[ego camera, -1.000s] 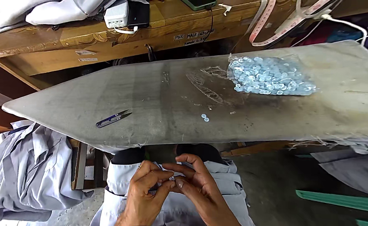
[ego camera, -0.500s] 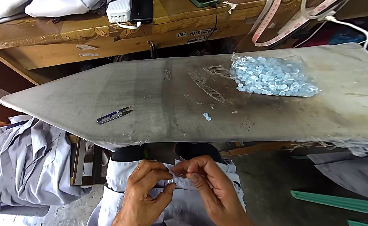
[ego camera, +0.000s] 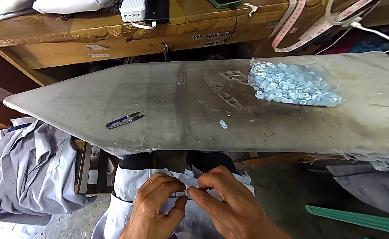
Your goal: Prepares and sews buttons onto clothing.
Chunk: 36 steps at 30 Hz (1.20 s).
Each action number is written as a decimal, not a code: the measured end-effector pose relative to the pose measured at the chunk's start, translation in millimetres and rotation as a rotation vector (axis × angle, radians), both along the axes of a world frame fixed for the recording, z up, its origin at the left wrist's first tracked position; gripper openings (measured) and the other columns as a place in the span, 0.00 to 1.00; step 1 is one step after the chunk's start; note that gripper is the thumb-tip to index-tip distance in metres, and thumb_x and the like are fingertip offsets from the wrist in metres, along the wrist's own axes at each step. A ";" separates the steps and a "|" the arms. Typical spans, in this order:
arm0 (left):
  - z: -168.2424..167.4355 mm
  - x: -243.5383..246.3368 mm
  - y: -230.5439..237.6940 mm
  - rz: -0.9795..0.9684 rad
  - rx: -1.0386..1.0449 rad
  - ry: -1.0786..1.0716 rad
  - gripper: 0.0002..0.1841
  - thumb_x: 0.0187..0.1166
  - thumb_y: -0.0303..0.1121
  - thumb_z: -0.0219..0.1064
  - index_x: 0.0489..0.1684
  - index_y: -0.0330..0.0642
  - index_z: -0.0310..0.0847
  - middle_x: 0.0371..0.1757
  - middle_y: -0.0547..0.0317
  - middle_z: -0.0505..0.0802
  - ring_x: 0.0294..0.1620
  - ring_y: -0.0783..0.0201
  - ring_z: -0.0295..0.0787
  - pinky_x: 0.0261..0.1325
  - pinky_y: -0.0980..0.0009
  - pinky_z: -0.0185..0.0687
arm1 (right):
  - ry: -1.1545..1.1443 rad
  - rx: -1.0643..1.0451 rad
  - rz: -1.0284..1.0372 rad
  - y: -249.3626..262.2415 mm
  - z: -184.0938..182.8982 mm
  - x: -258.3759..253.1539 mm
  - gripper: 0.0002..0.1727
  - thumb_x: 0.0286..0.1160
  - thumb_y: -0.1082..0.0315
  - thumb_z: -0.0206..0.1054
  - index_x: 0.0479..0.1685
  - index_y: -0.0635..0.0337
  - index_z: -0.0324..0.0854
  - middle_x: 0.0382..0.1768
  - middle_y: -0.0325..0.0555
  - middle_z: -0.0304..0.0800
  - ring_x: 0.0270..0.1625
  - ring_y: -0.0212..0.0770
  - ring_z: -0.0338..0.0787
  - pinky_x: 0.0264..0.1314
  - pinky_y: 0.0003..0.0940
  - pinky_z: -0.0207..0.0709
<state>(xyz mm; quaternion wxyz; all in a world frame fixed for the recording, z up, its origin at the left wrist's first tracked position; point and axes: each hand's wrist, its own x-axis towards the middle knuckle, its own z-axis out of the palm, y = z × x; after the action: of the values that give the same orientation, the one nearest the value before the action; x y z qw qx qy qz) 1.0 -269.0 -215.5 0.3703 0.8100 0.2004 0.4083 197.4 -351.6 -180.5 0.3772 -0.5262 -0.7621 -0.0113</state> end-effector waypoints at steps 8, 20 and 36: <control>1.4 -0.6 0.2 -0.005 -0.006 0.007 0.06 0.73 0.30 0.72 0.40 0.41 0.91 0.47 0.59 0.96 0.57 0.68 0.90 0.63 0.73 0.85 | -0.034 0.004 0.113 3.1 3.3 -2.1 0.09 0.83 0.74 0.59 0.43 0.57 0.86 0.39 0.43 0.83 0.47 0.40 0.80 0.53 0.24 0.74; 2.3 -0.2 -0.5 0.003 -0.007 0.014 0.06 0.73 0.32 0.74 0.41 0.42 0.93 0.46 0.62 0.96 0.56 0.69 0.89 0.63 0.74 0.84 | 0.036 0.025 0.087 3.5 6.2 4.5 0.08 0.85 0.71 0.60 0.44 0.53 0.86 0.40 0.42 0.84 0.49 0.39 0.81 0.54 0.28 0.74; 1.8 -1.2 -1.2 -0.007 -0.025 0.012 0.05 0.73 0.31 0.75 0.41 0.42 0.93 0.45 0.62 0.96 0.55 0.69 0.89 0.62 0.74 0.84 | -0.002 0.010 0.081 6.0 8.2 6.6 0.09 0.85 0.69 0.60 0.43 0.51 0.86 0.39 0.41 0.83 0.47 0.39 0.80 0.52 0.30 0.71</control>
<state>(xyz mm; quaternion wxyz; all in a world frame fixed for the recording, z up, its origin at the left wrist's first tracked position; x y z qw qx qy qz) -0.2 -270.2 -213.7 0.3807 0.8084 0.2049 0.3995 204.0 -345.6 -172.3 0.3793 -0.4931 -0.7830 -0.0004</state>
